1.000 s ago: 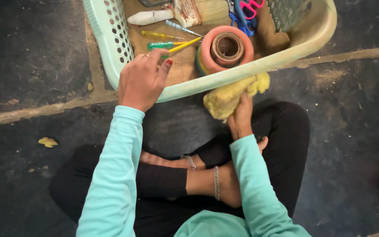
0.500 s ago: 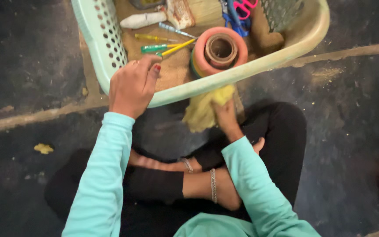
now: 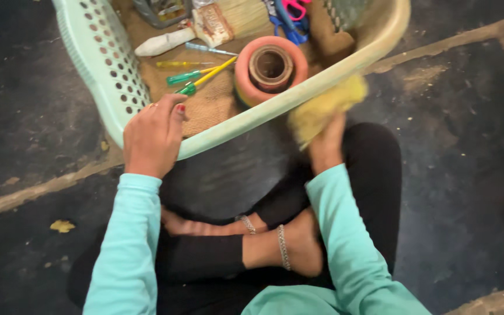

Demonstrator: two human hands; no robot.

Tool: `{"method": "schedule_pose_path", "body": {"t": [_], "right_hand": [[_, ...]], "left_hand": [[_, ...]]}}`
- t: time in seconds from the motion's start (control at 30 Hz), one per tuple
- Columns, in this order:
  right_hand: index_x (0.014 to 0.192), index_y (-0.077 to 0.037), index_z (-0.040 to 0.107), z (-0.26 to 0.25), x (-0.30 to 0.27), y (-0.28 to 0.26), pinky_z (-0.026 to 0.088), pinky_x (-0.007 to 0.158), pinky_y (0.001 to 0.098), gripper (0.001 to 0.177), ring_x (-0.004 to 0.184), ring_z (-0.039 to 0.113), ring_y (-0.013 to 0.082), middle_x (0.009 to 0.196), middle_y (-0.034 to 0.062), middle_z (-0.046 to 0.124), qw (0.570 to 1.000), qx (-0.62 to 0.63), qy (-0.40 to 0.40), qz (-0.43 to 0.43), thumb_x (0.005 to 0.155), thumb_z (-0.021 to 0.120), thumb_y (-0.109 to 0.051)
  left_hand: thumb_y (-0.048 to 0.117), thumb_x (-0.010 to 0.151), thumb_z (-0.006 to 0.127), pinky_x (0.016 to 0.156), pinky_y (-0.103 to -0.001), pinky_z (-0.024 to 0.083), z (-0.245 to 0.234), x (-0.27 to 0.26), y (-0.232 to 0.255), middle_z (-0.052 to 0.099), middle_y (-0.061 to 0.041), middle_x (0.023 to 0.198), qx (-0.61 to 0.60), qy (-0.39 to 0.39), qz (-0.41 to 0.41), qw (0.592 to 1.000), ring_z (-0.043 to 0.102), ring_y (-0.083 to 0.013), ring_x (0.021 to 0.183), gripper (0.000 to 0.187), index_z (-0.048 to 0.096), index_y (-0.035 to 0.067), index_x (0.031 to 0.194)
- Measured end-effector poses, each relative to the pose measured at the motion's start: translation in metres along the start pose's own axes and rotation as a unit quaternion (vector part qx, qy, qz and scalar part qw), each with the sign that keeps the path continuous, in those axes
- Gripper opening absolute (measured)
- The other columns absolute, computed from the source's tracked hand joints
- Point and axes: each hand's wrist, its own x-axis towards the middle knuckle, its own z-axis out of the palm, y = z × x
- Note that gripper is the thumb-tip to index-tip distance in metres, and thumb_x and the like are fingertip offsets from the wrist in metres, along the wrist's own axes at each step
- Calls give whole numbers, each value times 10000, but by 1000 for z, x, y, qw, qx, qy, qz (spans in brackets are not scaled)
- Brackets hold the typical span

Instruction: The person sits on the floor and organizes various tools and supplies into a light green plastic basket. They place pliers, scissors, screwdrivers, paintbrushes, bottles, and a sponge into the basket, arranging them neatly on a burlap liner.

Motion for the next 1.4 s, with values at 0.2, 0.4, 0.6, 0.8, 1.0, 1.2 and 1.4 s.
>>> {"method": "schedule_pose_path", "body": {"t": [0.2,0.4,0.6,0.8,1.0,1.2,1.4], "right_hand": [[1316,11,574,-56,118,-104,601,907,496,550,1070,699,362,1228,198,685,999,-4,-28,-29,988,483,-421],[1429,-20,515,-40,119,-83,567,1070,463,469,1230,665,304,1357,154,646,992,-78,-95,-27,1052,537,-298],[1477,-82,442,-25,28,-21,550,1063,431,567,1251,630,250,1386,98,596,970,-172,-156,-70,1039,606,-403],[1363,-24,587,21,-43,31,567,1009,402,515,1165,682,261,1276,125,699,843,-453,-290,-26,915,789,-177],[1493,-34,501,39,-50,43,464,1069,402,738,1251,600,304,1337,206,645,716,-623,-315,7,857,813,-241],[1226,-29,652,-33,72,-117,574,760,402,301,884,689,254,1076,129,729,814,-567,-75,-95,978,651,-199],[1416,2,530,-76,101,-204,586,1037,419,441,1204,682,272,1332,133,675,938,-260,-21,-228,1052,666,-206]], "left_hand": [[257,1079,515,742,-478,491,2,3,7,743,-69,909,29,-17,-28,999,681,-333,871,249,685,133,1212],[265,1105,492,767,-467,494,0,3,12,758,-36,934,34,-15,-25,999,687,-317,890,254,677,139,1225],[281,1106,482,764,-457,495,3,4,14,749,-54,956,38,-41,-55,997,688,-331,915,288,680,146,1264],[287,1113,482,786,-460,495,3,5,14,752,-51,963,55,-35,-51,997,685,-336,923,285,689,144,1247],[293,1115,497,786,-460,498,1,0,8,752,-56,983,45,-26,-33,998,686,-337,939,275,698,138,1219],[284,1102,507,779,-466,498,2,0,6,754,-60,957,40,-19,-27,999,693,-324,926,263,696,136,1209],[320,1095,532,748,-493,489,6,0,10,732,-109,916,68,-7,-25,997,687,-350,890,268,705,140,1194]]}}
